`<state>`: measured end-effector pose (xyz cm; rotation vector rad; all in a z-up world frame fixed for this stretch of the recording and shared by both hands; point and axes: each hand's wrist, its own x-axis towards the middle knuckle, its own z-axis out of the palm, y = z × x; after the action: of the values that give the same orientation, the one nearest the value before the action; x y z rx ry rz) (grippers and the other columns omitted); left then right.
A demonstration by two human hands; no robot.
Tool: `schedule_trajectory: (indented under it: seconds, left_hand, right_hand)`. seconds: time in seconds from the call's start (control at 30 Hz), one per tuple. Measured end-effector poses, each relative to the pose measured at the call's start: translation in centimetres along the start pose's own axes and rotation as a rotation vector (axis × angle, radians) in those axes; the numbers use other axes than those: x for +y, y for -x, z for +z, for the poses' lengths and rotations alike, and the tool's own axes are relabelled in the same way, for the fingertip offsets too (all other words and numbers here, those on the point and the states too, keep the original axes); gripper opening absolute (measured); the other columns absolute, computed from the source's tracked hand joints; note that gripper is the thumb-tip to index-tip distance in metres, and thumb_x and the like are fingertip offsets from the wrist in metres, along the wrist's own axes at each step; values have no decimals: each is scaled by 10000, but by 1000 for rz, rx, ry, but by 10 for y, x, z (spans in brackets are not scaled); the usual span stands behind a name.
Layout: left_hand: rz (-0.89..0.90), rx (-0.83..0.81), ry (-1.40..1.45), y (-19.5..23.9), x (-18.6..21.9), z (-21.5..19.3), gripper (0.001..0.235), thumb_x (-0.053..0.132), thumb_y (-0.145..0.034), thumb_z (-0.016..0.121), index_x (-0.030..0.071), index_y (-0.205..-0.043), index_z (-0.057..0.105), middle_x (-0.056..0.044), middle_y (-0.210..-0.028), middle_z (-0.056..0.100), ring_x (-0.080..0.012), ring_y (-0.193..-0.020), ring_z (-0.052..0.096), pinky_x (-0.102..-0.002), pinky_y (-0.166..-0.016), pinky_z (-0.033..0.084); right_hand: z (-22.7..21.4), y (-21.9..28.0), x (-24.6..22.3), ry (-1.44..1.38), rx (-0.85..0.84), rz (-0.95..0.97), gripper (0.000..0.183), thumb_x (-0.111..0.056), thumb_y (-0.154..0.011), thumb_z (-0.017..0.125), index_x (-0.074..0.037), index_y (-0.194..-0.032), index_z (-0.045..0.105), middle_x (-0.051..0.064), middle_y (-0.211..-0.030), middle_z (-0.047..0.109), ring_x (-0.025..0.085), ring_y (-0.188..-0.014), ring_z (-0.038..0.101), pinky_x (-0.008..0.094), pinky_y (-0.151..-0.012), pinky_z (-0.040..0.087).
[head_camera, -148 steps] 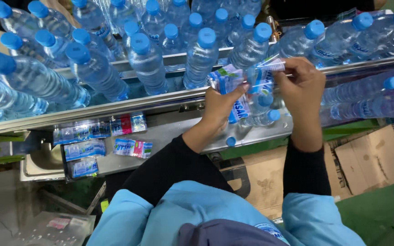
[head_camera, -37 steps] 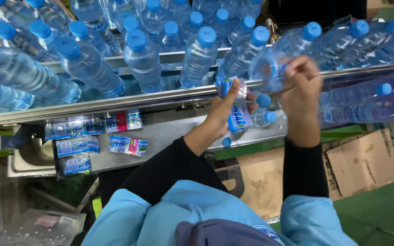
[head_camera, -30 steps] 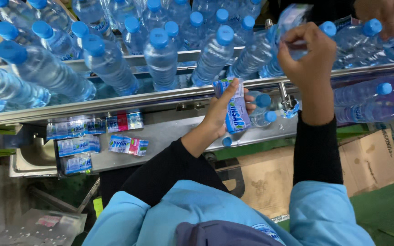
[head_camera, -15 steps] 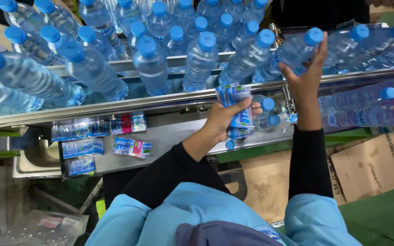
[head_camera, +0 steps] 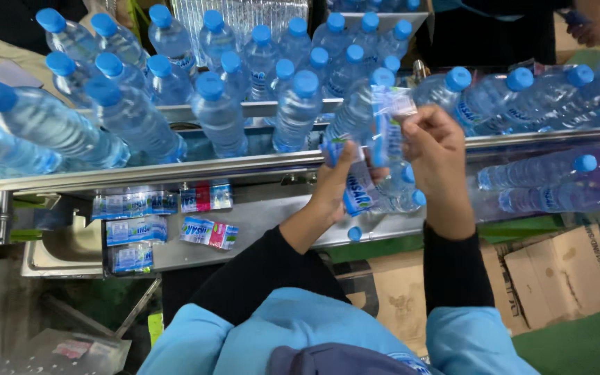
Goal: The person applies labels to plastic water bottles moving along a conveyor belt. They pick up labels from a stack and affix them to the bottles by hand as they pass by.
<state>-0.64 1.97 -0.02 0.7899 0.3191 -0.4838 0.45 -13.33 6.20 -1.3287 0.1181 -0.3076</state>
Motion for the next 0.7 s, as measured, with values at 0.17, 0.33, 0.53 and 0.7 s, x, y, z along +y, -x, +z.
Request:
schedule_trajectory:
  seconds: [0.17,0.33,0.53,0.7]
  left_hand:
    - [-124,-148,502,-37,-34,-34,378,269,-881,806,-49,-1068,723,-206,-849,727,-314,-758,758,-462,-810,652]
    - [98,-160,314,-14,-8,-49,364,-70,-840,663,-88,-1200,708,-287,-974,739,-410,-856,761,-571,-809,627]
    - [78,-80,288,-1,19,-59,324,-60,-842,785,-120,-1145,689,-332,-1083,724,-459,-962,739,-598,-811,611]
    - [83,-12,222,-22,10,-61,288,30,-807,876,-59,-1046,742,-258,-975,760,-391,-871,767,-527,-717,636]
  right_hand:
    - [51,-52,10,681,-313,-556,168,-77,-901,881,-75,-974,729,90,-927,701,252,-830,713,322,-738,573]
    - [85,-58,13,926,-164,-1094,232,-38,-862,853,-89,-1075,777,87,-1081,711,297,-983,670,432,-912,530]
    - [53,-25,47,837,-88,-650,965,-95,-934,907,-143,-1643,253,274,-1548,409,576,-1337,458,636,-1035,485]
    - [38,-1,49,836,-38,-579,1200,-73,-950,967,-175,-1719,52,185,-1738,121,500,-1542,274,585,-1261,327]
